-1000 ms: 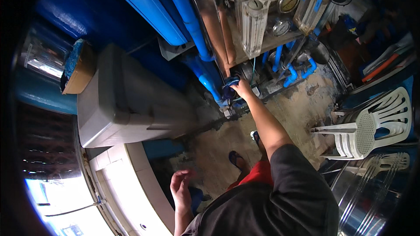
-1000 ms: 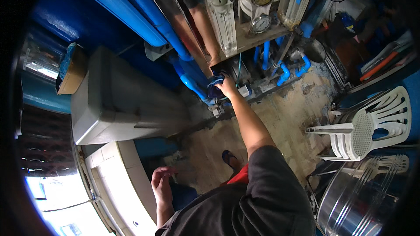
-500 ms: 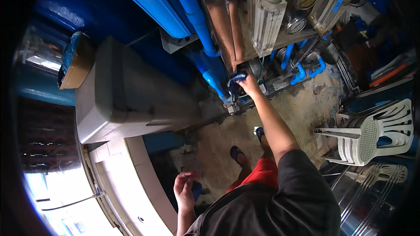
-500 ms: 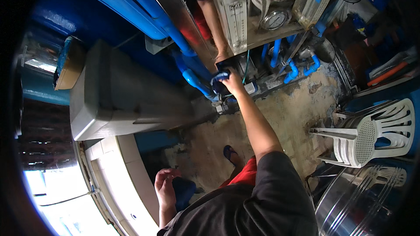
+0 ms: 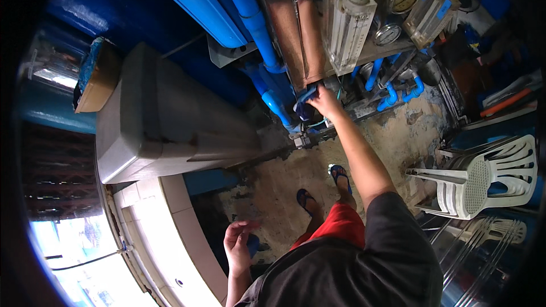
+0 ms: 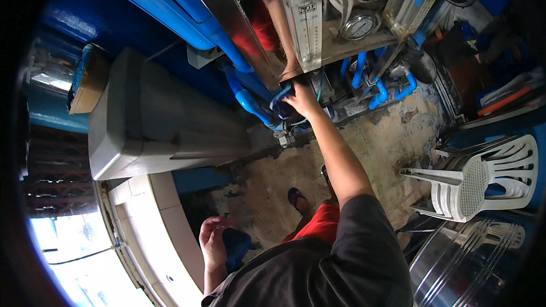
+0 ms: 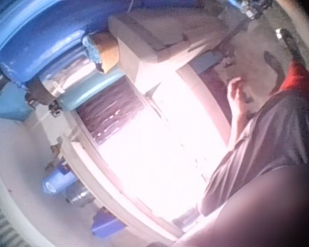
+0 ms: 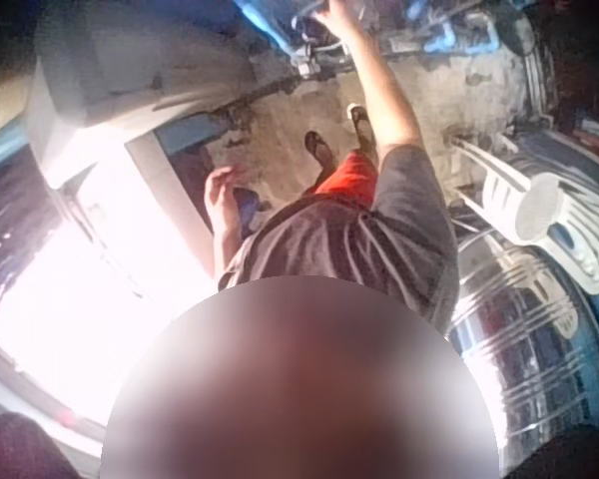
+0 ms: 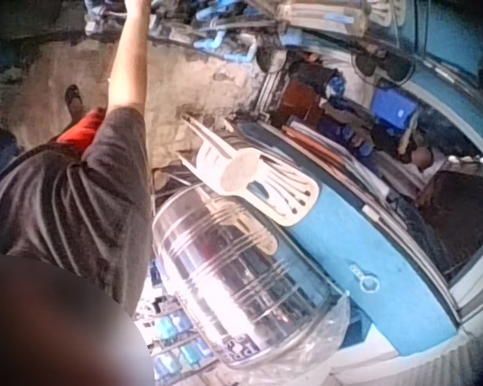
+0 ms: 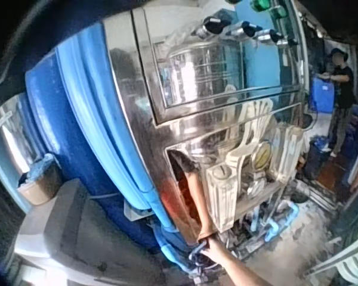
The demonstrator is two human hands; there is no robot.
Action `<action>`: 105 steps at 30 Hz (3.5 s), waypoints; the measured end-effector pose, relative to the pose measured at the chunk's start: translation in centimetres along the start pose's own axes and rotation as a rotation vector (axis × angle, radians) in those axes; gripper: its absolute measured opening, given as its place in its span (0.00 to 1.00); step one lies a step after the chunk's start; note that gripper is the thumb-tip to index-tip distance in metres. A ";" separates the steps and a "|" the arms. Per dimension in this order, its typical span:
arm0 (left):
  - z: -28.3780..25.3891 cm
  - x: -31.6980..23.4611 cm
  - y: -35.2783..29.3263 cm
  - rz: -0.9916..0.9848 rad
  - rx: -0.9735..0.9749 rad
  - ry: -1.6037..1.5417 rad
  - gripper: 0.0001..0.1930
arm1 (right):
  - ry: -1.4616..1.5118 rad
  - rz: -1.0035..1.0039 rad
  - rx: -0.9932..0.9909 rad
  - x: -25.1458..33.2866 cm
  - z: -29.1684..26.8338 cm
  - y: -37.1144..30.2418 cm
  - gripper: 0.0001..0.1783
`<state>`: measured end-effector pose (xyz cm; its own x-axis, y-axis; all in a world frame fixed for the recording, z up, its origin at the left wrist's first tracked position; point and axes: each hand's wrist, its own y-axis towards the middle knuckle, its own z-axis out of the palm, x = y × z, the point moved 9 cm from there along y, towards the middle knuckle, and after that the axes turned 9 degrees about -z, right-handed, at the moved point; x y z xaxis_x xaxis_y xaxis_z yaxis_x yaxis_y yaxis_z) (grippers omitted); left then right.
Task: The person wipes the exterior of a water purification system using a blue cloth. They clean the control panel, cylindrical tanks, and connected pipes, moving around the unit to reach different sections.
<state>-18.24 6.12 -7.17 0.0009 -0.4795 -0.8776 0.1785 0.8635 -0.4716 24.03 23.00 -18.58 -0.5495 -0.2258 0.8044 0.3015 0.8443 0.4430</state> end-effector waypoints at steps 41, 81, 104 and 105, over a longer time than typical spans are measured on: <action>3.6 0.8 -0.5 0.017 0.027 -0.032 0.10 | 0.531 0.642 0.593 -8.5 8.5 -2.5 0.28; -0.9 -4.5 0.1 0.159 0.183 -0.139 0.07 | -0.510 -0.699 -0.520 39.1 -12.0 1.8 0.26; -7.0 -1.2 -3.6 0.225 0.031 -0.347 0.08 | -1.493 -0.976 0.509 36.0 -1.9 8.4 0.07; -7.0 -1.0 -3.6 0.231 0.028 -0.341 0.08 | -1.456 -1.012 0.413 38.8 -3.1 9.2 0.08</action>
<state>-25.80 4.57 -5.17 0.3691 -0.3014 -0.8792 0.1622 0.9523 -0.2584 7.92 20.50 17.99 -0.6113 -0.3045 -0.7305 -0.6091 0.7704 0.1885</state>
